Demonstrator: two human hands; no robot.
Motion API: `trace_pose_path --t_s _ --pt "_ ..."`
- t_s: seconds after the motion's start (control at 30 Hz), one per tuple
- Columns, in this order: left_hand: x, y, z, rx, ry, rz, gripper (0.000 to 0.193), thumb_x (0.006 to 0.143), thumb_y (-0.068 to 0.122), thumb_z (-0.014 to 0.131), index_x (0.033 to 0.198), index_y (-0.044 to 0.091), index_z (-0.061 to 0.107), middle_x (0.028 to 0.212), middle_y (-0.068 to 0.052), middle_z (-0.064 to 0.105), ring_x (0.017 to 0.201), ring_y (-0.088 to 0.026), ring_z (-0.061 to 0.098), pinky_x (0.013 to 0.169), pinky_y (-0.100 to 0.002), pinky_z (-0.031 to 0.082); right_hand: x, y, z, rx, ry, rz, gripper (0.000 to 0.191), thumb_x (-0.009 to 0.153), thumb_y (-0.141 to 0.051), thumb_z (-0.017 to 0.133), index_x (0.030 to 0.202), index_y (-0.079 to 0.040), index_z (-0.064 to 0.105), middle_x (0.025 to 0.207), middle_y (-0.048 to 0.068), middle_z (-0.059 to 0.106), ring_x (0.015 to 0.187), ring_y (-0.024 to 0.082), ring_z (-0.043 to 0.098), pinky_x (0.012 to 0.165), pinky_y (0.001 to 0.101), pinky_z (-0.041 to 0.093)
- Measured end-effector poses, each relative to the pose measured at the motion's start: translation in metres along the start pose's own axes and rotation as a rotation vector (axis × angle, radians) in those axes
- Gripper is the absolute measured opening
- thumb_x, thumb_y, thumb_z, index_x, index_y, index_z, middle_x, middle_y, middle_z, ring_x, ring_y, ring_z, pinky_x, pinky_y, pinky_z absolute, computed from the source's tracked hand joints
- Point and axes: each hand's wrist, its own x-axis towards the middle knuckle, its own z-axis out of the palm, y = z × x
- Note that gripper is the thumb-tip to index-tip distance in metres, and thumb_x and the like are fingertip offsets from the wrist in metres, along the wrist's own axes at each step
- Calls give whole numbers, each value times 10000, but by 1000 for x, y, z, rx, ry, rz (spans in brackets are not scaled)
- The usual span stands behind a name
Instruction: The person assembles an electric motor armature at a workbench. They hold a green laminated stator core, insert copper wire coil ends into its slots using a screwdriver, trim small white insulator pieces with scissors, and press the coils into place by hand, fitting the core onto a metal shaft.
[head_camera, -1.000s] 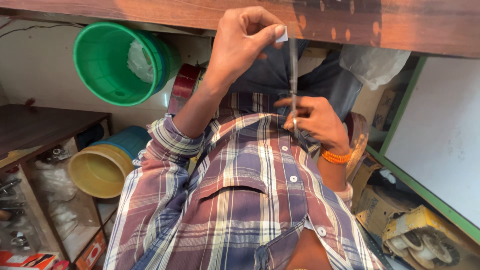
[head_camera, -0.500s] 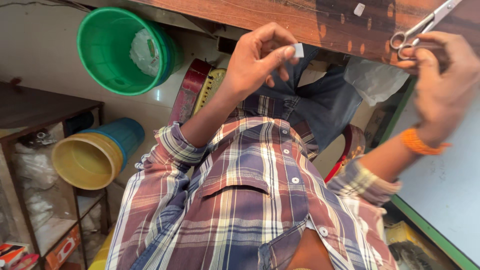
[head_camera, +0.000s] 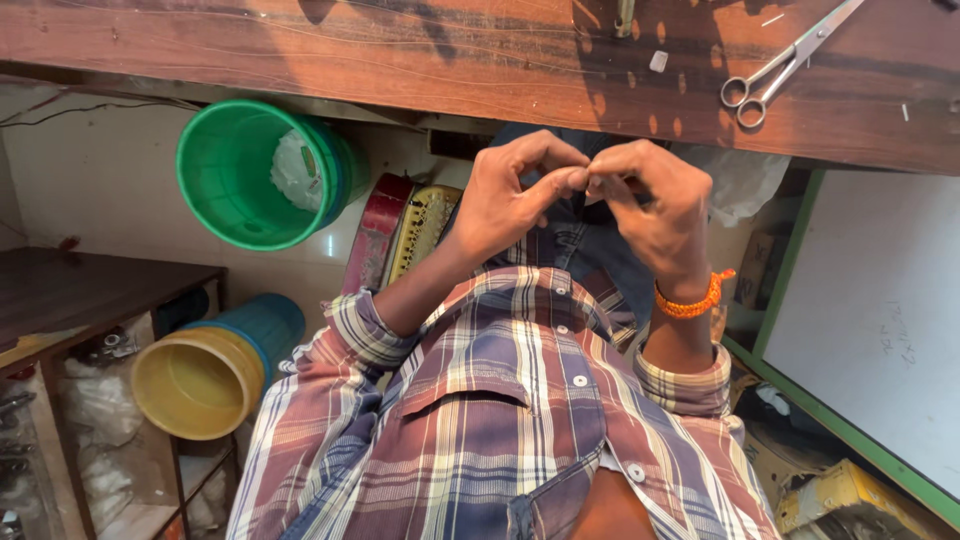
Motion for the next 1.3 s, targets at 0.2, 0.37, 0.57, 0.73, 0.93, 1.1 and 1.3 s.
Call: trace_pose_path --t_s 0.2,0.37,0.57,0.73,0.93,1.1,1.3 --pt "-4 -7 7 -195 5 -48 163 1042 141 646 1107 -7 669 944 -45 737 842 -61 701 569 -209 574 -5 -11 0 -192 60 -179 145 969 101 761 1061 15 688 1011 120 729 905 217 738 760 294 581" --pt "-5 -4 2 -194 30 -23 139 1033 112 665 1092 -13 652 941 -49 713 836 -60 682 563 -218 576 -10 -12 11 -111 167 -102 125 987 59 766 1090 25 702 1017 117 740 931 181 739 759 277 586" --pt "-6 2 4 353 183 297 87 1027 63 708 1084 17 661 932 -41 679 825 -59 665 629 -239 567 -15 13 34 295 260 156 127 1036 -58 728 1105 41 688 1011 81 741 926 129 742 819 271 623" --pt "-4 6 5 410 198 363 125 996 10 704 1113 17 664 1029 -40 647 840 -125 645 670 -268 569 -17 36 58 489 332 124 202 1094 -169 693 1138 15 621 1089 62 656 944 104 639 887 249 553" --pt "7 12 14 -208 112 61 161 968 -39 679 1113 31 683 1069 -61 628 903 -108 667 662 -228 606 -18 45 61 871 325 46 271 1100 -253 707 1072 -39 543 1060 29 484 822 82 524 742 223 478" --pt "3 17 24 335 183 234 201 899 -39 734 1067 57 678 1005 -104 534 857 -164 619 631 -256 531 -29 52 52 516 381 12 251 1098 -230 649 1173 -24 526 987 28 568 817 76 585 734 233 528" --pt "8 25 21 354 99 386 238 939 -55 678 1149 51 638 1031 -91 614 954 -212 656 776 -339 538 -27 51 46 219 488 -69 97 1111 -55 611 1188 -17 565 1032 76 618 836 105 632 736 239 537"
